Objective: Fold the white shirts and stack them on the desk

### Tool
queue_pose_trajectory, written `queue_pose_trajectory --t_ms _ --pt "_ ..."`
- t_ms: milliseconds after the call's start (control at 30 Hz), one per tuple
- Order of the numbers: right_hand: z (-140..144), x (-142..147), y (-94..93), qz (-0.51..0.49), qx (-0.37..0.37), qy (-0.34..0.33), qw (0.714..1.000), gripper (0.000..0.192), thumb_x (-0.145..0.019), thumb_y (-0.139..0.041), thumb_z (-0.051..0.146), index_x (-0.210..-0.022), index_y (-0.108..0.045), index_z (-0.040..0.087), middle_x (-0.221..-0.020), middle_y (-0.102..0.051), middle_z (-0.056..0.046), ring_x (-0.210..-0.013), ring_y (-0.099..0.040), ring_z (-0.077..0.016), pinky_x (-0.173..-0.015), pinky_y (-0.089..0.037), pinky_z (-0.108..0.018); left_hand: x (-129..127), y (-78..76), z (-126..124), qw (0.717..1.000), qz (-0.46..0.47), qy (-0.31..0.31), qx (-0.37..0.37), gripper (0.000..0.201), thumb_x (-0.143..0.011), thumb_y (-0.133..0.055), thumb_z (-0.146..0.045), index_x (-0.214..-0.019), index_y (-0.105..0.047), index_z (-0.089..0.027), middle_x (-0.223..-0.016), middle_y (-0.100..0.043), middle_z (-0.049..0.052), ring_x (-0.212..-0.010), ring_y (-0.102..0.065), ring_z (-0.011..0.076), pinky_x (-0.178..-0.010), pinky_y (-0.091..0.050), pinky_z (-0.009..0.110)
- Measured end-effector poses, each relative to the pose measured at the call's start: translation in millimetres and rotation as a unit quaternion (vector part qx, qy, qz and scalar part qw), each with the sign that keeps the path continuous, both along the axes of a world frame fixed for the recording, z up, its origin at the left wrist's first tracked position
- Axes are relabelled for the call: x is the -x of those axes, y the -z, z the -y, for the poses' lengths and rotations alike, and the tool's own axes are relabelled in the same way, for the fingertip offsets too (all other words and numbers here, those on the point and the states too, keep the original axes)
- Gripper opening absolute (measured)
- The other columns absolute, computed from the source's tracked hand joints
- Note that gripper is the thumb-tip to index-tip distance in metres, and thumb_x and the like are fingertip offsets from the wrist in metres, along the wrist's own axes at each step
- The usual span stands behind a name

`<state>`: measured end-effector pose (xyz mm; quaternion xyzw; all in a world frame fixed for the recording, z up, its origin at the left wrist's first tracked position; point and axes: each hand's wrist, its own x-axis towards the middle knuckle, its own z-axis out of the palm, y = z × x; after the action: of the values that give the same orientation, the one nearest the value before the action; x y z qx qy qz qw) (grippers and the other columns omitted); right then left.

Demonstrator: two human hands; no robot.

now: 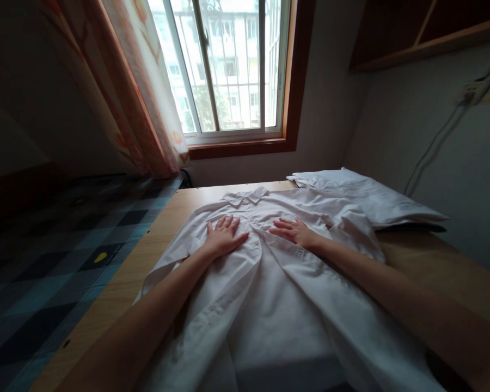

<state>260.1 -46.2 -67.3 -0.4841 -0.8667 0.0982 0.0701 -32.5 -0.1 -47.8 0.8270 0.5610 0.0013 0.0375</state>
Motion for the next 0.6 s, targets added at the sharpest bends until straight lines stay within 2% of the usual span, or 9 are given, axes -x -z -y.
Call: queue_pose_trajectory --t_ms 200,400,533,600 --pt "-28 4 3.0 -0.007 -0.017 0.041 0.999 0.048 -0.103 -0.035 0.04 -0.15 -0.039 0.037 -0.159 -0.034 -0.003 -0.147 -0.028 -0.0263 -0.118 -0.012 -0.061 -4 -4.9 -26 1.0 -0.007 0.007 0.002 0.081 -0.09 -0.026 -0.074 -0.155 -0.028 -0.027 -0.165 -0.016 0.007 -0.152 -0.011 0.0325 -0.115 -0.005 0.07" --pt "-47 3 3.1 -0.005 0.003 0.045 0.999 0.051 -0.099 -0.044 0.037 -0.15 -0.039 0.038 -0.161 -0.03 -0.002 -0.147 -0.026 -0.0295 -0.117 -0.011 -0.064 -4 -9.4 -47 0.999 -0.023 0.029 -0.002 0.079 -0.091 -0.025 -0.073 -0.155 -0.029 -0.027 -0.165 -0.018 0.007 -0.152 -0.012 0.0318 -0.116 -0.009 0.066" --pt "-54 2 0.1 -0.013 0.012 0.047 0.999 0.051 -0.098 -0.045 0.032 -0.149 -0.041 0.036 -0.161 -0.03 -0.003 -0.148 -0.025 -0.0299 -0.117 -0.012 -0.063 -10 -19.6 -52 0.998 -0.053 0.026 0.016 0.076 -0.094 -0.023 -0.07 -0.156 -0.027 -0.027 -0.166 -0.014 0.008 -0.152 -0.01 0.034 -0.116 -0.011 0.067" --pt "-55 2 -3.1 -0.028 0.01 0.045 0.999 0.052 -0.095 -0.052 0.032 -0.147 -0.046 0.035 -0.159 -0.033 -0.004 -0.146 -0.029 -0.0309 -0.117 -0.016 -0.061 -15 -25.9 -47 0.997 -0.066 0.02 0.019 0.071 -0.096 -0.025 -0.066 -0.154 -0.032 -0.026 -0.165 -0.017 0.01 -0.151 -0.014 0.0355 -0.115 -0.014 0.066"
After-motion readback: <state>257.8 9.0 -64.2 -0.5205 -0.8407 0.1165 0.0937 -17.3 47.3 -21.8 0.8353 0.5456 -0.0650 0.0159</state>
